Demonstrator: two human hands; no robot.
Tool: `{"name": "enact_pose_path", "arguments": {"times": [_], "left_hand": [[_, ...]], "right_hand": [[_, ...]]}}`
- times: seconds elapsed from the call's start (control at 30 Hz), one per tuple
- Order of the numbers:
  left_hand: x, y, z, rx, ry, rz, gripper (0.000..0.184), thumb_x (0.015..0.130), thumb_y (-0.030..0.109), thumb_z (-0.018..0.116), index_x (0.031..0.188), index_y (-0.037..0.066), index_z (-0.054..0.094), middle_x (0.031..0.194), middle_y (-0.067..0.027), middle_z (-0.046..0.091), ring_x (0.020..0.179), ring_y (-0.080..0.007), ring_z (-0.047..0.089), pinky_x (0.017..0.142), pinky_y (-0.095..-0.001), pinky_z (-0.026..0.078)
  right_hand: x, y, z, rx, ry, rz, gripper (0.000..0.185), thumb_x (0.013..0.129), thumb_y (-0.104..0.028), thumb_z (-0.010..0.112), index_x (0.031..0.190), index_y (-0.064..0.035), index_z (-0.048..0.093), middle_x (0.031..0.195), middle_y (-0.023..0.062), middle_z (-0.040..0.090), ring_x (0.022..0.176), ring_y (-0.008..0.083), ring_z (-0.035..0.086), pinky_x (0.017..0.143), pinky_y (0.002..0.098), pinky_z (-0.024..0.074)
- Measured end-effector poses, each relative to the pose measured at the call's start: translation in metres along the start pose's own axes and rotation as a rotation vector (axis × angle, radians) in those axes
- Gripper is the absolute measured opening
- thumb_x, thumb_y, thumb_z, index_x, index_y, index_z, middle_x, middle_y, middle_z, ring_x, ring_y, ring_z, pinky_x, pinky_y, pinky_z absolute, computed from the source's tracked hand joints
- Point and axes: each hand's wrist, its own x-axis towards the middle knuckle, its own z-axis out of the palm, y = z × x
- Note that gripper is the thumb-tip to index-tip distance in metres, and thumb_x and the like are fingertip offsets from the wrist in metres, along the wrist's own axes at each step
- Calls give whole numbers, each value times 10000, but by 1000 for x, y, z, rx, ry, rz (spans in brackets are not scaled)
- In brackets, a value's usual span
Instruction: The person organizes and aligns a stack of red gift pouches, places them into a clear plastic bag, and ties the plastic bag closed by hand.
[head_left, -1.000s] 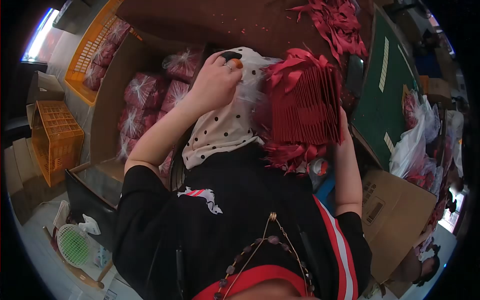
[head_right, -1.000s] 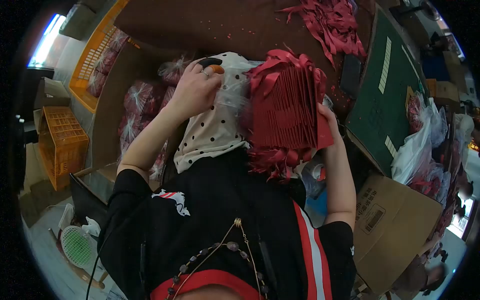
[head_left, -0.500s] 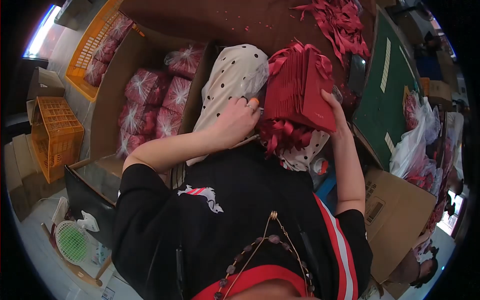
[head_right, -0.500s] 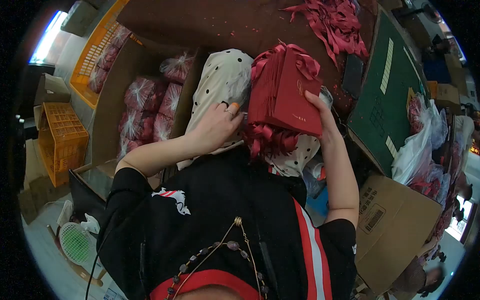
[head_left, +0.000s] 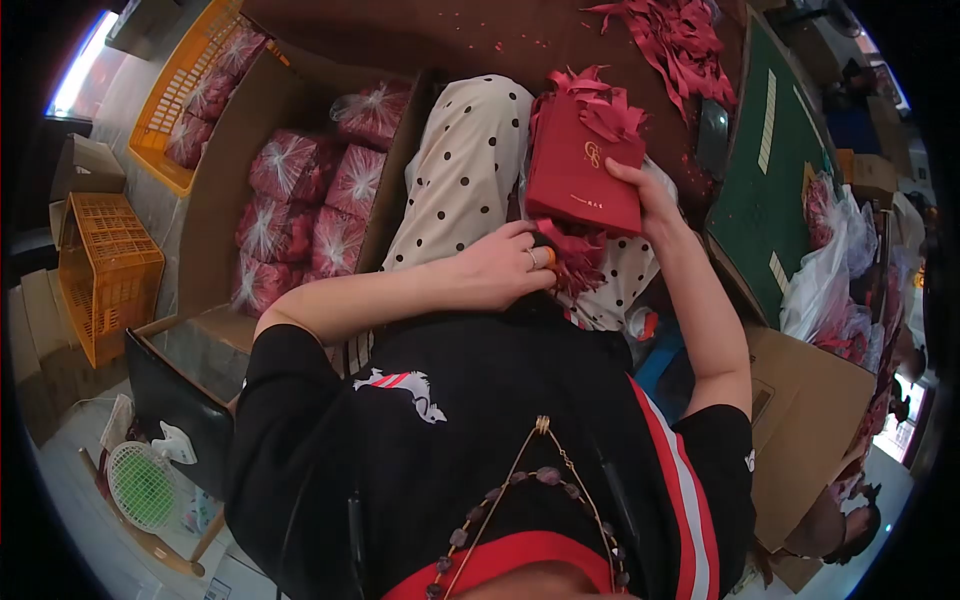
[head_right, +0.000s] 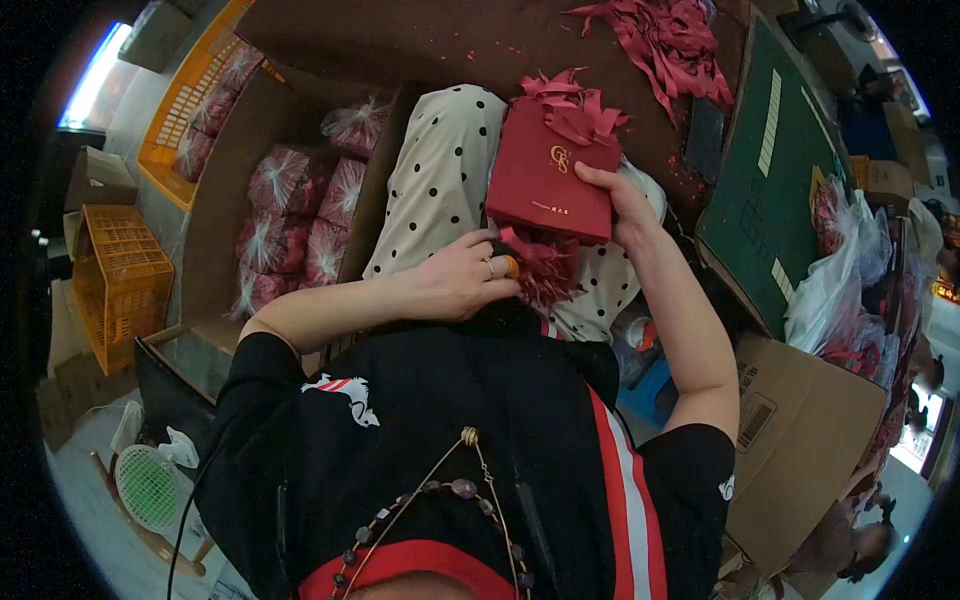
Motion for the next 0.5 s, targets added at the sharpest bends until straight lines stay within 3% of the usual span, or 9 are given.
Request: {"name": "enact_pose_path", "arguments": {"times": [0.13,0.2,0.23,0.3,0.33,0.43,0.5], "left_hand": [[4,0,0,59,-45,7,343,766,169,692,1093,109,608,1083,-83,580,965,-281,564,1022,-470,413],[8,6,-5,-41,-58,-91,332,796,238,709,1061,84,582,1029,-100,603,929,-287,579,895,-436,447],[9,7,-3,-44,-64,-84,332,796,238,709,1061,84,582,1029,-100,603,929,-287,579,895,-436,447],[12,10,1,72,-160,-224,366,807,316,722,1031,71,566,924,-97,641,892,-289,605,791,-409,449],[15,13,8,142,-157,-334,373,785,342,734,990,64,593,841,-82,668,857,-279,627,779,-394,469],[25,13,30,235,-306,-461,305,789,335,728,924,76,639,848,-80,681,857,-263,633,774,-389,480],[31,17,29,190,-227,-367,269,792,327,723,892,86,654,854,-72,682,856,-253,632,773,-391,485]], "right_hand": [[9,-3,-10,-75,-18,64,448,883,-158,741,1278,-27,574,1201,110,668,1053,242,671,948,402,551],[9,-7,-11,-101,-10,67,422,893,-151,730,1269,-26,583,1200,105,669,1054,236,669,952,400,547],[10,-8,-12,-134,-6,73,397,903,-144,718,1259,-24,592,1198,99,670,1055,231,667,956,398,542],[19,-10,-16,-154,-17,83,369,912,-139,705,1247,-25,603,1195,100,671,1055,228,666,958,396,539],[22,-10,-20,-185,-33,96,342,920,-134,692,1236,-26,613,1192,100,672,1056,226,666,960,394,537],[22,-14,-6,-173,-21,107,308,933,-124,669,1218,-16,623,1179,106,675,1048,228,667,966,395,534],[19,-14,2,-177,-22,111,290,946,-106,642,1216,-5,617,1170,118,675,1046,233,667,960,395,542]]}}
